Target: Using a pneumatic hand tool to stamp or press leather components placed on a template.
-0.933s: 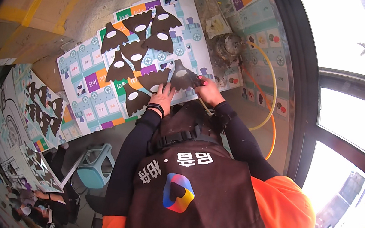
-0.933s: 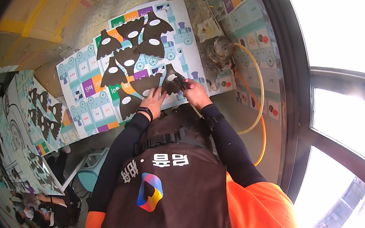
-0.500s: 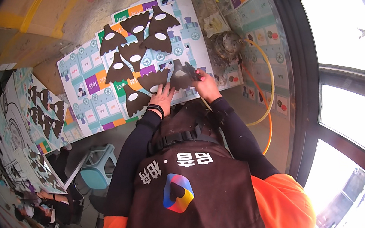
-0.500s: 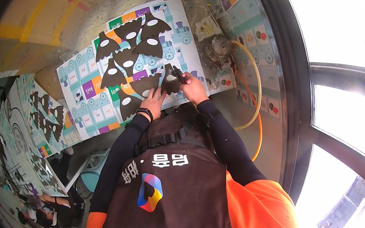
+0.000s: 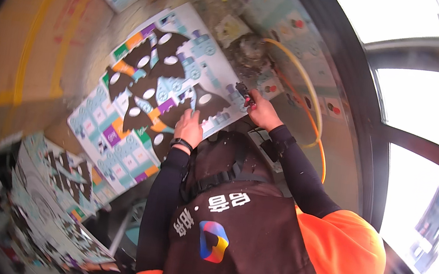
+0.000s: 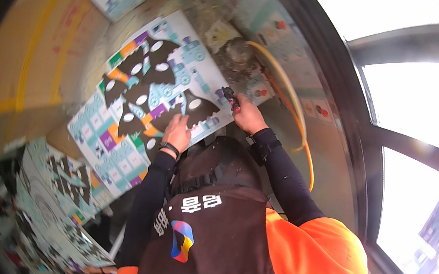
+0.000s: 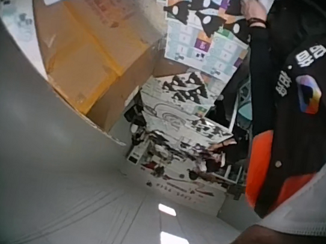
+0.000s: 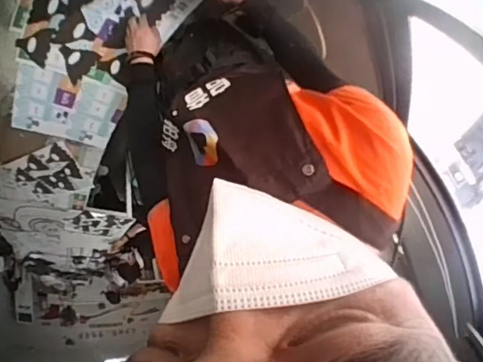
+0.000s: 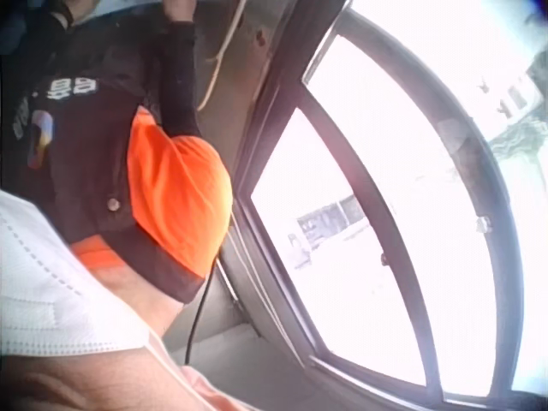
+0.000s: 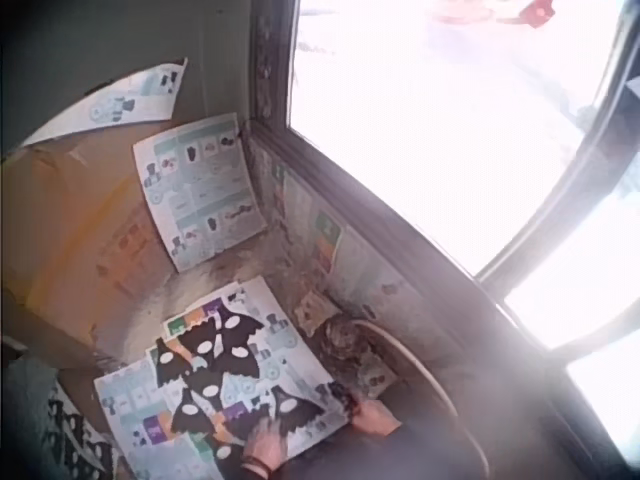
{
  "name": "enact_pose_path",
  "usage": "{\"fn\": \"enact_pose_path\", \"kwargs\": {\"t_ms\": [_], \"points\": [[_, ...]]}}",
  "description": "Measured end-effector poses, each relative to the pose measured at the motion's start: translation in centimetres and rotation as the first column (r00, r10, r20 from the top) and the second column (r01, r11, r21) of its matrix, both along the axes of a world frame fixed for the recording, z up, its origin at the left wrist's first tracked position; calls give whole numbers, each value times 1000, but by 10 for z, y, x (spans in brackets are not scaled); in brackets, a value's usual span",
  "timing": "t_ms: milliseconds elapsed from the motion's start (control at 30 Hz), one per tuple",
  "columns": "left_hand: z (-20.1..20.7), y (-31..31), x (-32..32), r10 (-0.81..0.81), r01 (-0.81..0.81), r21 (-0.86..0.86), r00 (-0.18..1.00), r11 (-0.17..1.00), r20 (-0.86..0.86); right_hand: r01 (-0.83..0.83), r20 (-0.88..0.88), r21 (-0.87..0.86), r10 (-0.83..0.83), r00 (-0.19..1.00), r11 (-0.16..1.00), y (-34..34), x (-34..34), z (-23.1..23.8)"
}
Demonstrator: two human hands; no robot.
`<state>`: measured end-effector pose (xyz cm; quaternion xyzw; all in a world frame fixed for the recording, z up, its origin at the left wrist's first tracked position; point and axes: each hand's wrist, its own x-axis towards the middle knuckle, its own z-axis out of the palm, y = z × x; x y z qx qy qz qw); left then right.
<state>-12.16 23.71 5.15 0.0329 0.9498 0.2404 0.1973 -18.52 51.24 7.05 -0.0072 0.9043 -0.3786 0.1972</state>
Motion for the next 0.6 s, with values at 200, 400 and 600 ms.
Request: {"fn": "enact_pose_path", "kwargs": {"t_ms": [200,400,600], "points": [[48,60,-117,-17,93,171,915,981,-402,140,-254,379,-43,966,915,24,10,-19],[34,158,-220,-63,234,212,797,949,-600,376,-443,454,-161,882,808,38,-10,-73],[-38,147,-260,-59,210,185,798,960,-600,471,-397,274,-347,850,838,-17,13,-52]]}}
